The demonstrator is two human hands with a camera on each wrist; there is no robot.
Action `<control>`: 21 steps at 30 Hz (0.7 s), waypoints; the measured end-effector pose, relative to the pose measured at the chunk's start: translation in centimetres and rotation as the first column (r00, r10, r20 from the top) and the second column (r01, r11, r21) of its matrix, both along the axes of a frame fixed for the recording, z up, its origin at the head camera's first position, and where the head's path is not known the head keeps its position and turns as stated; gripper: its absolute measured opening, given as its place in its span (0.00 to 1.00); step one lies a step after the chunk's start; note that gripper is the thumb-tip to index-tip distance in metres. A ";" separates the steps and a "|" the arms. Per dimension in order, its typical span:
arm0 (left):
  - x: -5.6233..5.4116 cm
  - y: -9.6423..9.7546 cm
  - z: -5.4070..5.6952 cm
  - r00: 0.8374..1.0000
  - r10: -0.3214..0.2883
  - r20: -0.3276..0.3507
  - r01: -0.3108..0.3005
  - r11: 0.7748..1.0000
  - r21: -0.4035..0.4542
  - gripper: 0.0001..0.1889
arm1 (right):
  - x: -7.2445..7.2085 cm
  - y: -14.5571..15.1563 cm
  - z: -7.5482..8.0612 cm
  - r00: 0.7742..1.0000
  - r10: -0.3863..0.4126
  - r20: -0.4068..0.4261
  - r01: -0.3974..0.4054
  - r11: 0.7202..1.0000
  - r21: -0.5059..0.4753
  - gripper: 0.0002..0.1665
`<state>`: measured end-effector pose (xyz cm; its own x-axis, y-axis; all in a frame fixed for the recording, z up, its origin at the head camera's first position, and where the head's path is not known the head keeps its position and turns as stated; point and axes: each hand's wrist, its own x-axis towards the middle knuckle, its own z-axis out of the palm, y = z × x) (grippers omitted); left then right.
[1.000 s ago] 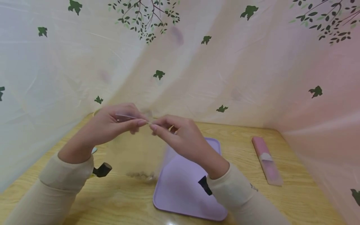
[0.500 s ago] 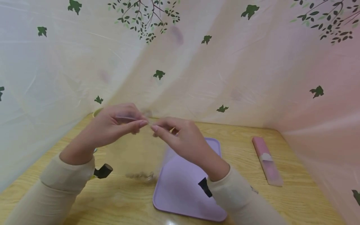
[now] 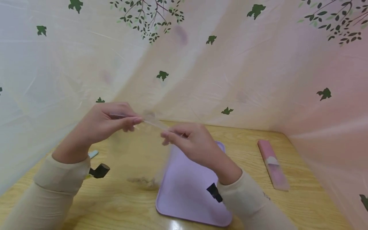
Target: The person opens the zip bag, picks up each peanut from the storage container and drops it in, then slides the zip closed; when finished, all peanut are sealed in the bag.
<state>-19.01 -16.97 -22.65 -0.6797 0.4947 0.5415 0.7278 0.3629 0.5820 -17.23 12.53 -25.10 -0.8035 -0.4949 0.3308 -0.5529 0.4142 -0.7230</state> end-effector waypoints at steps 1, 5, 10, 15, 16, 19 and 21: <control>-0.1 -0.2 0.0 1.000 0.019 0.011 -0.019 1.000 -0.015 0.07 | -0.1 -0.1 0.0 0.999 0.004 0.034 -0.004 1.000 0.011 0.09; -1.2 -1.2 -0.3 0.985 0.112 0.132 -0.103 0.992 -0.072 0.07 | -0.7 0.1 0.0 0.986 -0.058 0.157 0.040 0.993 0.112 0.23; -4.8 -3.1 -2.1 0.918 0.250 0.308 -0.215 0.966 -0.143 0.17 | -1.3 1.0 -0.4 0.973 -0.144 0.180 0.111 0.977 0.184 0.40; -8.2 -4.8 -4.6 0.860 0.399 0.317 -0.288 0.894 -0.343 0.27 | -1.5 1.8 -1.1 0.974 -0.106 0.200 0.066 0.978 0.197 0.34; -8.7 -5.0 -5.0 0.855 0.413 0.312 -0.291 0.882 -0.371 0.30 | -1.6 1.9 -1.3 0.975 -0.093 0.202 0.052 0.978 0.202 0.34; -9.5 -5.1 -5.9 0.838 0.455 0.301 -0.312 0.852 -0.420 0.34 | -1.7 2.2 -1.7 0.977 -0.060 0.205 0.017 0.979 0.205 0.33; -9.7 -5.0 -6.2 0.832 0.469 0.295 -0.320 0.842 -0.434 0.38 | -1.8 2.4 -2.0 0.979 -0.038 0.202 -0.004 0.979 0.204 0.32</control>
<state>-28.75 -21.96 -28.87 -0.9692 0.2422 0.0455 0.2263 0.8019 0.5529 -18.99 14.90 -27.06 -0.8522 -0.5206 0.0533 -0.3941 0.5714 -0.7199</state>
